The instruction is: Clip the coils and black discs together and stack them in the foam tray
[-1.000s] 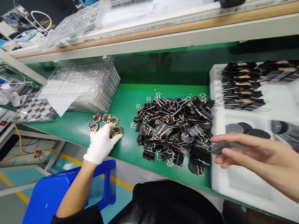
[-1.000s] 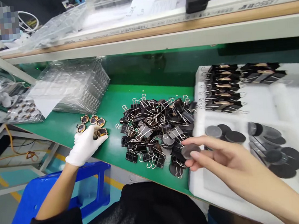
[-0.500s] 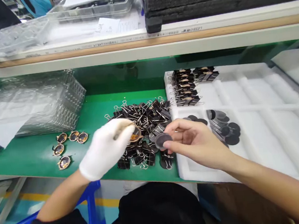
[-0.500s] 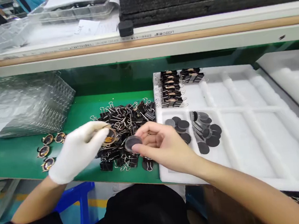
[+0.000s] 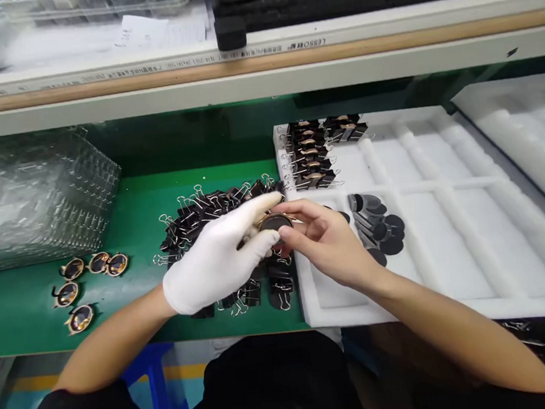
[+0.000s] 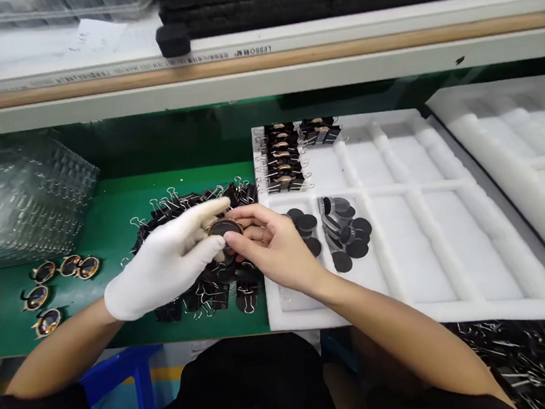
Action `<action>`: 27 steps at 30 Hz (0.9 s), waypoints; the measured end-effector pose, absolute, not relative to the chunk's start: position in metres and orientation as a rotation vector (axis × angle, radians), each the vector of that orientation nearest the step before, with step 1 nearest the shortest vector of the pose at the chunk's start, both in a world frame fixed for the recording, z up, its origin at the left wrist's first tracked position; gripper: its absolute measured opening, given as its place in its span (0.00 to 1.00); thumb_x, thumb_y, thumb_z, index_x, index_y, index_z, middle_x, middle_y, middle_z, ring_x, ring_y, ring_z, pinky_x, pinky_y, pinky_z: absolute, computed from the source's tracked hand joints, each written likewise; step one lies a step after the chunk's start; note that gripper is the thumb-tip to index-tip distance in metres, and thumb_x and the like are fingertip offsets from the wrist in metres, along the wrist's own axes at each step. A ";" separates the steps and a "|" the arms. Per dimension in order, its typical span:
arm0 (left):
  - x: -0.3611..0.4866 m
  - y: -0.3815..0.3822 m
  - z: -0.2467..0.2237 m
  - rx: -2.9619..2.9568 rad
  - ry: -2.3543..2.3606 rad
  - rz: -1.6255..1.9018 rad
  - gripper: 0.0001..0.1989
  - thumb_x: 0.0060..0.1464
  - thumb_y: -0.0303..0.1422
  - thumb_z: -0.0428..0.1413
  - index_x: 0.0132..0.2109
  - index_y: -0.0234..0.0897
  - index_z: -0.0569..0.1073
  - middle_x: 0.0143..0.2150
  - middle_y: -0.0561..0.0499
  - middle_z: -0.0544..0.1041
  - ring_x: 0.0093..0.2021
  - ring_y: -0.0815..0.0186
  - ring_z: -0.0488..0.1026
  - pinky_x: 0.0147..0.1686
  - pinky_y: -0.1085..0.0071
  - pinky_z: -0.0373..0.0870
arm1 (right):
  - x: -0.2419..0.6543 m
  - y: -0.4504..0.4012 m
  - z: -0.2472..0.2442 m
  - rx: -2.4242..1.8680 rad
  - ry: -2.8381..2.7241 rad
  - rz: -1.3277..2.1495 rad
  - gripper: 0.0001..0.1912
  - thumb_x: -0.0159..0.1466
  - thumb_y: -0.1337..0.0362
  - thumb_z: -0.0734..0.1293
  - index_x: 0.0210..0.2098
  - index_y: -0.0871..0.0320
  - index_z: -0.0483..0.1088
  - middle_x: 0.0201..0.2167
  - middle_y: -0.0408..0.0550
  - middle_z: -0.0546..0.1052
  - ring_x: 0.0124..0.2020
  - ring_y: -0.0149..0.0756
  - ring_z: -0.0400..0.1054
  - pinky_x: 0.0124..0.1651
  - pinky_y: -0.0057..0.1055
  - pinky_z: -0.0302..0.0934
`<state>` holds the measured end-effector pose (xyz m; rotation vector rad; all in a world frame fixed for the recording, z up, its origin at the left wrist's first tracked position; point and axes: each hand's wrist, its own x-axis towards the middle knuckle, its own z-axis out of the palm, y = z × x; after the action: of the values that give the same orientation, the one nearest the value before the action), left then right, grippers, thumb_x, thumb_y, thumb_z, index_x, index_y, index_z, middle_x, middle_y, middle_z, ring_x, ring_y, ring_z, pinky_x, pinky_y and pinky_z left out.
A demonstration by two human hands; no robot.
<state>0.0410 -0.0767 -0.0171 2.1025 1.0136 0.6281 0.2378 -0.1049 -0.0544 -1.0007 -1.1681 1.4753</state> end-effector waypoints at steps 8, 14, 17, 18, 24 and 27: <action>0.049 -0.109 -0.032 2.969 0.999 0.419 0.14 0.67 0.43 0.55 0.37 0.38 0.72 0.29 0.53 0.72 0.29 0.64 0.71 0.30 0.63 0.63 | 0.265 -0.091 -0.050 -1.027 -1.125 1.195 0.09 0.63 0.55 0.76 0.37 0.54 0.79 0.37 0.45 0.79 0.35 0.33 0.71 0.33 0.29 0.69; 0.055 -0.129 -0.054 3.281 0.695 0.030 0.07 0.60 0.24 0.55 0.33 0.37 0.71 0.29 0.50 0.69 0.30 0.59 0.68 0.30 0.61 0.53 | 0.266 -0.087 -0.052 -0.991 -1.031 1.277 0.09 0.63 0.56 0.77 0.37 0.54 0.80 0.38 0.46 0.78 0.36 0.33 0.71 0.33 0.28 0.67; 0.052 -0.121 -0.057 3.300 0.674 0.070 0.09 0.59 0.22 0.54 0.31 0.38 0.70 0.28 0.51 0.68 0.30 0.59 0.67 0.31 0.62 0.52 | 0.265 -0.087 -0.054 -0.983 -1.053 1.298 0.08 0.63 0.57 0.76 0.36 0.54 0.80 0.37 0.45 0.77 0.35 0.32 0.70 0.33 0.28 0.67; 0.050 -0.118 -0.057 3.305 0.671 0.079 0.09 0.58 0.21 0.54 0.31 0.38 0.69 0.28 0.51 0.68 0.30 0.59 0.67 0.31 0.62 0.51 | 0.265 -0.087 -0.055 -0.981 -1.060 1.302 0.08 0.64 0.57 0.76 0.36 0.54 0.80 0.36 0.45 0.77 0.35 0.32 0.70 0.33 0.28 0.67; 0.037 -0.105 -0.054 3.353 0.614 0.118 0.12 0.60 0.27 0.59 0.30 0.40 0.67 0.26 0.53 0.68 0.30 0.58 0.66 0.31 0.62 0.49 | 0.265 -0.085 -0.058 -0.965 -1.084 1.335 0.08 0.64 0.57 0.76 0.36 0.54 0.79 0.33 0.43 0.77 0.34 0.31 0.72 0.33 0.26 0.67; 0.035 -0.104 -0.052 3.371 0.582 0.128 0.12 0.60 0.26 0.59 0.29 0.40 0.66 0.26 0.53 0.68 0.29 0.59 0.66 0.31 0.62 0.49 | 0.264 -0.085 -0.058 -0.964 -1.090 1.346 0.08 0.64 0.57 0.76 0.36 0.54 0.79 0.34 0.44 0.77 0.34 0.31 0.72 0.34 0.27 0.68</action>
<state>0.0347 -0.1040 -0.0524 3.3713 0.5815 0.1279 0.2642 -0.0848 -0.0578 -0.9643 -1.0903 1.3456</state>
